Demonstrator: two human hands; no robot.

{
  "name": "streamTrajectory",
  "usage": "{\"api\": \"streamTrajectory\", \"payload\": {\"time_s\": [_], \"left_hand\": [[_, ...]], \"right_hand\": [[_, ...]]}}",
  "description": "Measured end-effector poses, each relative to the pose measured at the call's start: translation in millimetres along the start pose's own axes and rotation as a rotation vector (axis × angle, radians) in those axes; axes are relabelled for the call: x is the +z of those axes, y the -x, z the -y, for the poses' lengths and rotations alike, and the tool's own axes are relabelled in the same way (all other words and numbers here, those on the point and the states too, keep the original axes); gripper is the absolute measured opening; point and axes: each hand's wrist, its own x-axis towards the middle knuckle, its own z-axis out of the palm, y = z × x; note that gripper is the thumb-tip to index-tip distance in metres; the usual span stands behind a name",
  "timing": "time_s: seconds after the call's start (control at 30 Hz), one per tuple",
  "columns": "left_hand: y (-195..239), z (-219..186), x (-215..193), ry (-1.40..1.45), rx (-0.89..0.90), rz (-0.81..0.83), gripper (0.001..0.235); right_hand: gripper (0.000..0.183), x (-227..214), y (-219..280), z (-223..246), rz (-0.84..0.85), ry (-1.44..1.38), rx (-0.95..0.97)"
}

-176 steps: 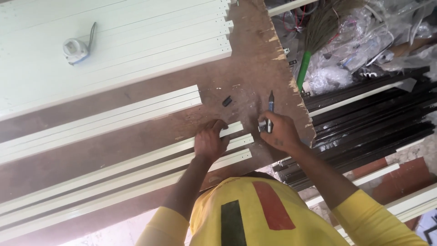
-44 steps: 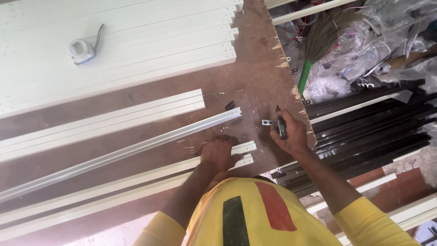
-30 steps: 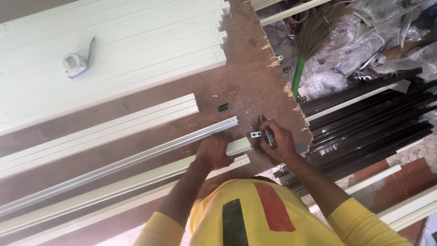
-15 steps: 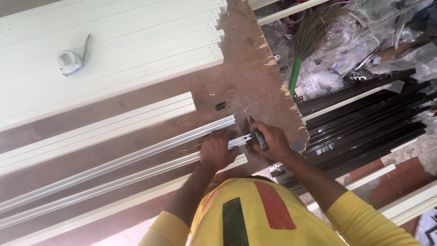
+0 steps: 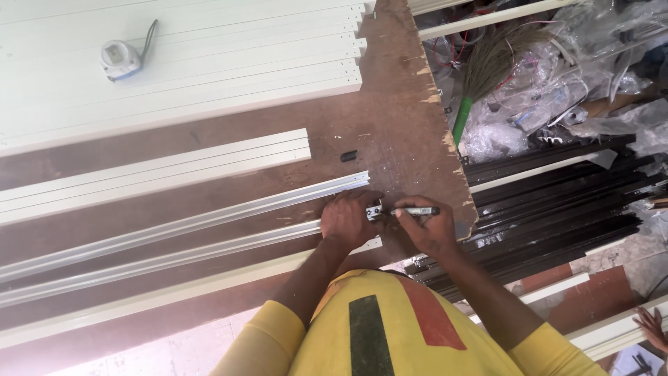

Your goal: The person picks up metal rails and places them on a wooden surface. They use a marker and a small metal bracket to mark hole positions on the rails and white slats before moving them aside.

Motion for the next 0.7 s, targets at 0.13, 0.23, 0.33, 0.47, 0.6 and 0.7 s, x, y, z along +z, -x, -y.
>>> {"api": "streamTrajectory", "payload": {"time_s": [0.13,0.23,0.33,0.47,0.6,0.7], "left_hand": [[-1.4,4.6,4.0,0.015,0.029,-0.008,0.057],[-2.7,8.3,6.3,0.005,0.021,0.012,0.057],[-2.8,9.1,8.7,0.019,0.032,-0.019,0.052],[-0.2,3.1,-1.3,0.02,0.011,0.002,0.054],[-2.7,10.8,9.5,0.001,0.019,0.001,0.048],[-4.2,14.0,13.7,-0.018,0.033,-0.002,0.049]], "right_hand": [[0.022,5.7,-5.4,8.8,0.003,0.121,0.066],[0.021,7.0,-11.2,24.9,0.034,0.303,-0.122],[0.021,8.2,-17.4,42.7,0.085,0.406,-0.288],[0.024,7.7,-21.2,40.3,0.126,0.374,-0.296],[0.024,16.4,-22.2,45.2,0.121,0.377,-0.273],[0.02,17.8,-17.2,25.6,0.046,0.382,-0.166]]}}
